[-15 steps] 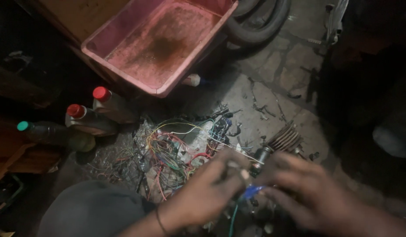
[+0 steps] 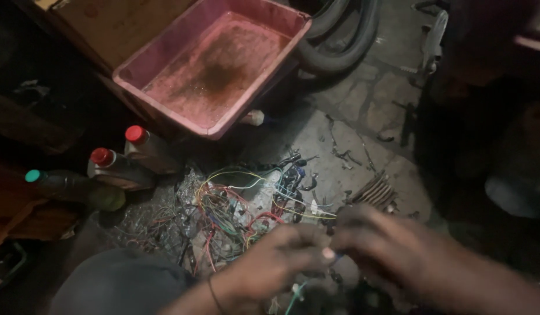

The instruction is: Sort and connect electrical wires for a motorcycle wiring harness.

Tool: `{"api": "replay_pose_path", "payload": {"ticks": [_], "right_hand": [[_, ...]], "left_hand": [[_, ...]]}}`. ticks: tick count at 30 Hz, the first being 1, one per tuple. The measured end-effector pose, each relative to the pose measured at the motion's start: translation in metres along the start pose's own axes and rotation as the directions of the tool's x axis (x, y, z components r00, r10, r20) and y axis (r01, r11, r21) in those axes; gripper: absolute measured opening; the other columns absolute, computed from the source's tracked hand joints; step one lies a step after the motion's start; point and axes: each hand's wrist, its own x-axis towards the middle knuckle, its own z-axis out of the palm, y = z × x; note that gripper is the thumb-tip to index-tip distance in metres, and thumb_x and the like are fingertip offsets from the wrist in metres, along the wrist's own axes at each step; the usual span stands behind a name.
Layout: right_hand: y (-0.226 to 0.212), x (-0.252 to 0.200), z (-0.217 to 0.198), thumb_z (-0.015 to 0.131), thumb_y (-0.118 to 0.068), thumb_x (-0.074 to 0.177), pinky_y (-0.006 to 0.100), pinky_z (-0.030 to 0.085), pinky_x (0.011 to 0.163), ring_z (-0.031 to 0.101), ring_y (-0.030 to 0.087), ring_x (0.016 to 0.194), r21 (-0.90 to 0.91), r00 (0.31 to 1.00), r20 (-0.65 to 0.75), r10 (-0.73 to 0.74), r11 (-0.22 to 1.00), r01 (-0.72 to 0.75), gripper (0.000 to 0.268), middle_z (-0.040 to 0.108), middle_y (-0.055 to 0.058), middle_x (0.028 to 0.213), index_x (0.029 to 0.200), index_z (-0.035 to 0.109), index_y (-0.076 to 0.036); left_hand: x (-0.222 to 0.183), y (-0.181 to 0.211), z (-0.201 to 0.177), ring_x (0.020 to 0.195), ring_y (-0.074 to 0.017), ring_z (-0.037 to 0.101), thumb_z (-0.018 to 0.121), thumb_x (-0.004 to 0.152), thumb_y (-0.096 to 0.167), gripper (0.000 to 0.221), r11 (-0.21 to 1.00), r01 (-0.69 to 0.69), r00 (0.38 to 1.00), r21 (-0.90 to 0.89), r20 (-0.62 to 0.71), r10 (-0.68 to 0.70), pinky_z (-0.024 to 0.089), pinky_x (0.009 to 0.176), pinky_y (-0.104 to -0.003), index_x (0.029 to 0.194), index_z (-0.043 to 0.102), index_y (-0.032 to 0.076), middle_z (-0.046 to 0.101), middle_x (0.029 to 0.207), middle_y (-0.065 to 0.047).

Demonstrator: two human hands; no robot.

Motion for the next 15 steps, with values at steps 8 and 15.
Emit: {"api": "replay_pose_path", "payload": {"ticks": [8,15], "right_hand": [[-0.012,0.003,-0.004,0.064,-0.022,0.103,0.043,0.053,0.096,0.064,0.03,0.117,-0.671,0.774,-0.178,-0.608,0.65,0.357,0.045,0.063,0.018,0.127,0.141,0.054,-0.001],[0.009,0.013,0.026,0.056,-0.027,0.102,0.034,0.059,0.075,0.072,0.02,0.09,-0.174,0.904,-0.405,-0.14,0.982,0.075,0.024,0.07,0.008,0.102,0.112,0.064,-0.006]], "left_hand": [[0.006,0.004,-0.006,0.1,-0.0135,0.066,0.071,0.093,0.022,0.028,0.952,0.23,0.973,-0.202,0.014,-0.232,0.054,0.089,-0.027,0.113,0.068,0.003,0.071,0.104,-0.004],[0.008,0.01,-0.01,0.081,-0.0149,0.065,0.076,0.091,0.015,0.025,0.942,-0.194,0.974,0.272,-0.061,0.218,0.055,0.073,-0.029,0.112,0.064,0.008,0.068,0.09,-0.002]]}}
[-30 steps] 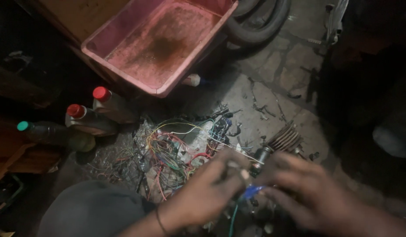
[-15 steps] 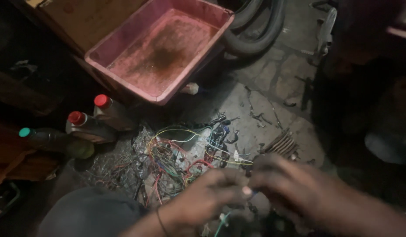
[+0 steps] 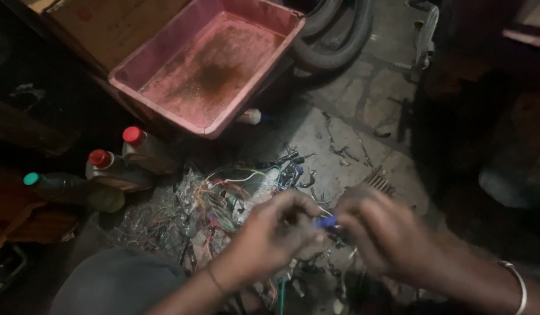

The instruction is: Sort and connect electrical wires for a motorcycle wiring harness.

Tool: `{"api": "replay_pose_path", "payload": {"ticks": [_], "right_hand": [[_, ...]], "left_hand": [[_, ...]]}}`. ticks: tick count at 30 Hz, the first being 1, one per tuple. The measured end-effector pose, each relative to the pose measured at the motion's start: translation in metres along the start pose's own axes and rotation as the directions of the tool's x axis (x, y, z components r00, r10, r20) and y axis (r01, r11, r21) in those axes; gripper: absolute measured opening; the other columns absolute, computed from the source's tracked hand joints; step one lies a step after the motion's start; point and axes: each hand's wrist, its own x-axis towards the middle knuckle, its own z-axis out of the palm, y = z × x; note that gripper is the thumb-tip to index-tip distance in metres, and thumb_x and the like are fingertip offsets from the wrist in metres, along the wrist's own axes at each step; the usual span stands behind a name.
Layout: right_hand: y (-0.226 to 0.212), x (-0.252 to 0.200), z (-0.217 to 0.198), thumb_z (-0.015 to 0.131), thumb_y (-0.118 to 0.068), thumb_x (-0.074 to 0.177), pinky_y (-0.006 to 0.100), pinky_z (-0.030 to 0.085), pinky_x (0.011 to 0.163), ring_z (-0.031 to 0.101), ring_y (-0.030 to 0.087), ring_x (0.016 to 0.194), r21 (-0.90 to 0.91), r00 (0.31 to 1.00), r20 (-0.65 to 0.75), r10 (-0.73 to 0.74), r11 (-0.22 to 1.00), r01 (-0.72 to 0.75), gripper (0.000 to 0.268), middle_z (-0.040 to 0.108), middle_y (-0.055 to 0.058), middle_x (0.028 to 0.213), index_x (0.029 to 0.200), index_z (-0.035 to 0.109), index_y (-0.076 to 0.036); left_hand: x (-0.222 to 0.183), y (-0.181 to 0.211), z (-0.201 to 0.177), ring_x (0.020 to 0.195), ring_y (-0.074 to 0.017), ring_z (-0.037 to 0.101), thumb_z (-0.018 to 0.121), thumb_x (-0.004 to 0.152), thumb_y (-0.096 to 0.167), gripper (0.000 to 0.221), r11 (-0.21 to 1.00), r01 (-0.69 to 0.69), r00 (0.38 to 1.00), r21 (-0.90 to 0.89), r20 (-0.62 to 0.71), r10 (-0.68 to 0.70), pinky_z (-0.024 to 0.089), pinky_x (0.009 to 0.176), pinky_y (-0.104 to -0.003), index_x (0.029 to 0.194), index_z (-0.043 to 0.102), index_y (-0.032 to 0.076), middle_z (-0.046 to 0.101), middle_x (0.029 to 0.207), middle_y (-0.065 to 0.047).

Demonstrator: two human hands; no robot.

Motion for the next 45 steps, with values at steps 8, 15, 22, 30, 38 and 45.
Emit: {"api": "replay_pose_path", "payload": {"ticks": [8,15,22,30,38,45], "right_hand": [[-0.037,0.042,-0.007,0.06,-0.035,0.101,0.029,0.043,0.039,0.049,0.015,0.047,0.357,0.123,0.566,0.815,-0.108,-0.928,0.029,0.071,0.007,0.093,0.121,0.064,-0.014],[-0.008,0.012,0.003,0.064,-0.044,0.098,0.026,0.04,0.045,0.048,0.014,0.051,0.402,0.348,0.572,0.743,0.115,-0.908,0.042,0.057,0.008,0.071,0.127,0.066,-0.013],[-0.025,0.01,-0.014,0.078,-0.043,0.089,0.029,0.062,0.071,0.074,0.013,0.088,0.275,0.996,0.082,0.039,0.959,-0.06,0.05,0.072,0.002,0.103,0.124,0.059,-0.013],[-0.018,0.004,-0.005,0.077,-0.02,0.084,0.041,0.058,0.084,0.071,0.028,0.102,-0.077,0.984,-0.02,-0.178,0.981,0.176,0.053,0.066,0.015,0.121,0.129,0.053,-0.005],[-0.019,0.009,-0.006,0.075,-0.019,0.087,0.032,0.061,0.086,0.072,0.025,0.105,-0.125,0.963,-0.132,-0.237,0.967,0.221,0.037,0.067,0.017,0.121,0.121,0.066,-0.007],[-0.025,0.031,-0.012,0.069,-0.024,0.094,0.029,0.042,0.051,0.054,0.019,0.06,0.519,0.355,0.416,0.837,0.102,-0.849,0.023,0.067,0.013,0.078,0.099,0.073,-0.002]], "left_hand": [[-0.014,0.007,-0.003,0.082,-0.0234,0.067,0.07,0.09,0.004,0.04,0.397,-0.46,0.812,0.794,0.195,0.551,0.054,0.069,-0.034,0.129,0.067,0.012,0.063,0.098,-0.007],[-0.011,0.005,0.011,0.074,-0.0189,0.062,0.066,0.095,0.02,0.022,0.727,-0.231,0.954,0.647,0.005,0.3,0.053,0.063,-0.032,0.111,0.068,0.006,0.06,0.092,-0.007],[-0.004,-0.013,-0.002,0.078,-0.0114,0.061,0.061,0.103,0.04,0.038,0.914,0.303,0.934,-0.271,0.273,-0.228,0.05,0.071,-0.027,0.103,0.07,0.003,0.067,0.087,-0.002],[-0.007,-0.009,-0.007,0.075,-0.0131,0.061,0.061,0.103,0.042,0.039,0.843,0.367,0.916,-0.393,0.312,-0.254,0.052,0.073,-0.028,0.095,0.066,0.005,0.063,0.083,-0.002],[-0.01,-0.002,-0.011,0.073,-0.0117,0.059,0.06,0.105,0.042,0.04,0.889,0.307,0.935,-0.34,0.28,-0.216,0.05,0.068,-0.027,0.103,0.066,0.002,0.062,0.083,-0.001],[-0.021,0.003,0.012,0.073,-0.0136,0.062,0.07,0.096,0.017,0.04,0.778,-0.248,0.937,0.578,-0.06,0.344,0.052,0.063,-0.028,0.134,0.062,0.008,0.064,0.09,-0.004]]}}
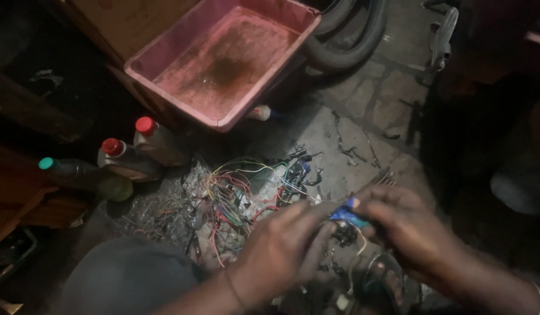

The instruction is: Sort and connect electrical wires for a motorcycle wiring harness.

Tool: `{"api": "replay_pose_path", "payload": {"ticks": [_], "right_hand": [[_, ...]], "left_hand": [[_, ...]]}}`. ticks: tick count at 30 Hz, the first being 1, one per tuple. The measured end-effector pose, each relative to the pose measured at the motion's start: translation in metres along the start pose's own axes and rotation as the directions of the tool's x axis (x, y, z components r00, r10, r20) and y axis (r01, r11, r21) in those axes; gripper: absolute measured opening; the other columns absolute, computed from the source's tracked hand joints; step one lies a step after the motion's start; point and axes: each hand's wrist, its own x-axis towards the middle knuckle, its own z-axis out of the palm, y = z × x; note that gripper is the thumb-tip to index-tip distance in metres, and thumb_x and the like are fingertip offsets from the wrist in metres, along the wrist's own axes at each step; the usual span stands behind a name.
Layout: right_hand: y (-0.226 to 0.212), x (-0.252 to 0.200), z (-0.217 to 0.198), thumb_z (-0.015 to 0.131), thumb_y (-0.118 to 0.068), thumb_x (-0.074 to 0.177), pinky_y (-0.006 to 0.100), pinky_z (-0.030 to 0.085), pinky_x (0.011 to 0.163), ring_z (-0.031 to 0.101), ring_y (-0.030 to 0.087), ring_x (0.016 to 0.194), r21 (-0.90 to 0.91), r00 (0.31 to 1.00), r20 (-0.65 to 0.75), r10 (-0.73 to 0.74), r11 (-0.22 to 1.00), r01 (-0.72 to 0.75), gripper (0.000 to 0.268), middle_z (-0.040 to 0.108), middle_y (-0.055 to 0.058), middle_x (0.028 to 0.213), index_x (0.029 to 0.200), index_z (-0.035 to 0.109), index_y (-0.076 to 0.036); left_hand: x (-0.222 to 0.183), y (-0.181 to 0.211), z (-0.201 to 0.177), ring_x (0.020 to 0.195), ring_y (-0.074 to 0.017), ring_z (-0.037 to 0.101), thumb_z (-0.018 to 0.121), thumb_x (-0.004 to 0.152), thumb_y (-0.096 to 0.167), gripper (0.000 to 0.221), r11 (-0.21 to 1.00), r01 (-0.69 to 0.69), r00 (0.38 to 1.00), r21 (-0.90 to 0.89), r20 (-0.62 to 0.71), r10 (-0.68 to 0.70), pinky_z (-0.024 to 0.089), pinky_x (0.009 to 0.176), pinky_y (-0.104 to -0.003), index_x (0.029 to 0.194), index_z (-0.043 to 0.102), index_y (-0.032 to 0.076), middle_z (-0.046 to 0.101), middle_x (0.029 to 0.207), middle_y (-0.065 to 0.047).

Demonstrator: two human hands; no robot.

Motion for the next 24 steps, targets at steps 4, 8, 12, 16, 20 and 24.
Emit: {"api": "replay_pose_path", "payload": {"ticks": [4,8,12,16,20,24], "right_hand": [[-0.003,0.005,0.004,0.064,-0.03,0.097,0.026,0.032,0.053,0.041,0.015,0.061,0.126,0.959,-0.145,0.244,0.966,-0.227,0.027,0.059,0.008,0.077,0.102,0.072,-0.005],[0.008,0.024,-0.004,0.062,-0.025,0.095,0.028,0.038,0.054,0.048,0.018,0.062,-0.052,0.976,-0.032,0.216,0.975,-0.217,0.027,0.066,0.011,0.081,0.099,0.074,-0.001],[0.005,0.024,-0.002,0.066,-0.042,0.092,0.032,0.045,0.062,0.059,0.02,0.075,-0.093,0.989,-0.067,0.134,0.986,-0.14,0.046,0.073,0.011,0.092,0.123,0.061,-0.008],[0.023,0.033,-0.017,0.063,-0.051,0.094,0.038,0.05,0.068,0.067,0.032,0.091,-0.038,0.995,-0.084,-0.046,0.998,0.042,0.07,0.076,0.022,0.1,0.157,0.053,-0.023],[0.023,0.023,-0.025,0.072,-0.042,0.088,0.04,0.063,0.077,0.077,0.029,0.099,-0.134,0.937,0.223,-0.27,0.943,0.304,0.062,0.072,0.014,0.108,0.143,0.059,-0.015],[0.022,0.016,-0.033,0.066,-0.039,0.091,0.036,0.059,0.085,0.07,0.016,0.101,-0.576,0.835,0.409,-0.368,0.606,0.549,0.038,0.07,0.0,0.112,0.124,0.072,-0.02]], "left_hand": [[-0.006,-0.006,0.001,0.076,-0.0166,0.062,0.069,0.099,0.01,0.05,0.847,-0.355,0.919,0.396,-0.02,0.395,0.05,0.066,-0.031,0.146,0.054,0.004,0.062,0.092,-0.005],[-0.004,-0.003,-0.005,0.072,-0.0161,0.059,0.068,0.094,0.007,0.051,0.746,-0.465,0.871,0.476,0.097,0.481,0.047,0.061,-0.033,0.145,0.059,0.006,0.059,0.084,-0.001],[0.001,0.0,-0.004,0.069,-0.0202,0.062,0.067,0.093,0.011,0.032,0.881,-0.299,0.95,0.368,0.029,0.31,0.05,0.059,-0.036,0.125,0.068,0.007,0.061,0.081,-0.005],[0.007,0.004,-0.008,0.071,-0.0258,0.068,0.066,0.095,0.014,0.018,0.979,-0.055,0.998,0.196,-0.013,0.059,0.055,0.064,-0.038,0.11,0.071,0.006,0.068,0.085,-0.011],[0.008,-0.002,-0.014,0.077,-0.0272,0.071,0.065,0.095,0.014,0.017,0.994,0.013,0.999,0.105,-0.038,-0.009,0.057,0.069,-0.039,0.108,0.07,0.005,0.071,0.089,-0.013],[0.007,-0.012,-0.015,0.08,-0.022,0.072,0.065,0.093,0.011,0.017,0.999,-0.03,0.993,0.025,-0.112,0.033,0.059,0.073,-0.034,0.107,0.071,0.004,0.072,0.092,-0.011]]}}
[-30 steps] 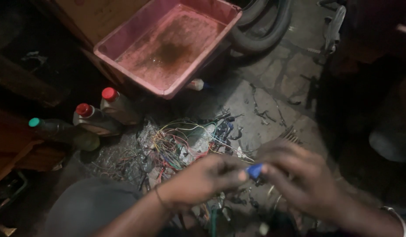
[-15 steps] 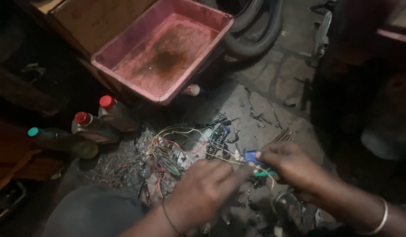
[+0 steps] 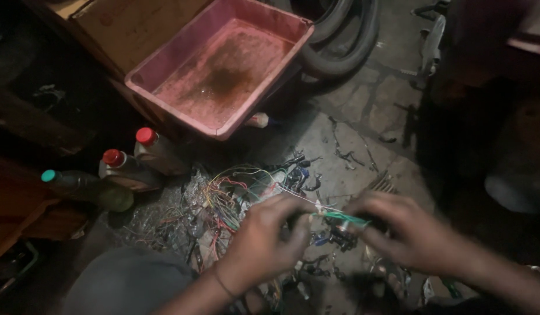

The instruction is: Sort and connect electrical wires for a motorcycle wiring harness.

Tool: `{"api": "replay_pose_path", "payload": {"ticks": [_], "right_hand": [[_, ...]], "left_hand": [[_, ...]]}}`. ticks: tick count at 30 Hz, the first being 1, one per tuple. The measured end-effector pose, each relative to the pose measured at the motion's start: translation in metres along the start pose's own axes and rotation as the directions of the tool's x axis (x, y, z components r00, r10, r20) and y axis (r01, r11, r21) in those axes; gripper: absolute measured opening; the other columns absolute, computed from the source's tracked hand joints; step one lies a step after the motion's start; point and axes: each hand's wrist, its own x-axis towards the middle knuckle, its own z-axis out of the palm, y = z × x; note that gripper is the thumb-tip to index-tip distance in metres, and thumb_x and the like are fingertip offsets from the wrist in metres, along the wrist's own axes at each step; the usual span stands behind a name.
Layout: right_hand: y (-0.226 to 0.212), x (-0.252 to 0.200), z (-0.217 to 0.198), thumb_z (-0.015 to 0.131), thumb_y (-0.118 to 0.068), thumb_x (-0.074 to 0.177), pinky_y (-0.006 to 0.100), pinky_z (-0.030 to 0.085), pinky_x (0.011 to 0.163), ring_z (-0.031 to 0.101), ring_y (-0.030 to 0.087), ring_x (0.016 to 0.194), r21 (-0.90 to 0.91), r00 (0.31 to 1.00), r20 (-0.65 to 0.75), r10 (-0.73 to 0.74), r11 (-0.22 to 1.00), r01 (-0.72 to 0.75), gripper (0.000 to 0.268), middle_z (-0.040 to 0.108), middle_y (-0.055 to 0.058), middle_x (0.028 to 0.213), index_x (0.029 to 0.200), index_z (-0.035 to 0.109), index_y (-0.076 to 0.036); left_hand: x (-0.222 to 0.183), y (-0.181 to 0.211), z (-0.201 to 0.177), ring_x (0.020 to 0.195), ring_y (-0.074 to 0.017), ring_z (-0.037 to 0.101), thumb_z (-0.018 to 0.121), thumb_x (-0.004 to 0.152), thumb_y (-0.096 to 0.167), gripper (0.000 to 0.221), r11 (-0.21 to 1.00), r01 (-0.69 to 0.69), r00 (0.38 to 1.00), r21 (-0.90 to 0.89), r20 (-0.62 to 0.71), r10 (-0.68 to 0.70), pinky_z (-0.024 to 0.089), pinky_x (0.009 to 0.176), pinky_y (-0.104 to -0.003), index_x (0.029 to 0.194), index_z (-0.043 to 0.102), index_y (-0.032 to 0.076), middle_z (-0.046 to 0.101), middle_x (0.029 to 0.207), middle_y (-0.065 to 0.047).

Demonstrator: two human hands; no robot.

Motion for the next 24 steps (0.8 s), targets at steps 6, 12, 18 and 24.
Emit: {"api": "replay_pose_path", "payload": {"ticks": [6,12,18,24], "right_hand": [[0.018,0.011,-0.042,0.062,-0.035,0.095,0.035,0.059,0.09,0.064,0.016,0.106,-0.191,0.968,0.012,0.249,0.951,-0.242,0.029,0.069,-0.001,0.111,0.12,0.072,-0.024],[-0.005,-0.001,-0.079,0.067,-0.021,0.093,0.035,0.058,0.081,0.069,0.02,0.089,0.355,0.832,-0.065,0.551,0.792,-0.496,0.026,0.075,0.008,0.096,0.115,0.074,-0.01],[0.08,-0.012,-0.103,0.071,-0.022,0.094,0.034,0.045,0.049,0.055,0.019,0.056,0.408,0.927,0.114,0.357,0.834,-0.371,0.023,0.074,0.017,0.081,0.106,0.071,-0.002],[0.058,-0.013,-0.115,0.071,-0.029,0.094,0.032,0.048,0.068,0.061,0.016,0.076,0.068,0.864,0.01,0.503,0.862,-0.502,0.025,0.076,0.007,0.093,0.113,0.076,-0.014]], "left_hand": [[0.016,-0.006,-0.047,0.077,-0.0112,0.07,0.069,0.092,0.01,0.01,0.981,0.194,0.934,0.025,-0.31,-0.177,0.057,0.066,-0.025,0.099,0.076,0.007,0.074,0.088,-0.004],[0.021,-0.009,-0.082,0.077,-0.01,0.062,0.068,0.098,0.008,0.01,0.935,0.35,0.797,-0.046,-0.509,-0.324,0.05,0.067,-0.023,0.104,0.075,0.004,0.071,0.091,-0.006],[0.018,-0.009,-0.1,0.091,-0.0096,0.067,0.066,0.103,0.005,0.01,0.964,0.263,0.785,0.031,-0.588,-0.195,0.054,0.083,-0.022,0.109,0.073,0.002,0.073,0.102,-0.005],[0.018,-0.013,-0.102,0.091,-0.0159,0.07,0.072,0.098,0.014,0.016,0.934,0.294,0.86,0.204,-0.482,-0.166,0.055,0.083,-0.031,0.109,0.074,0.003,0.075,0.101,-0.008]]}}
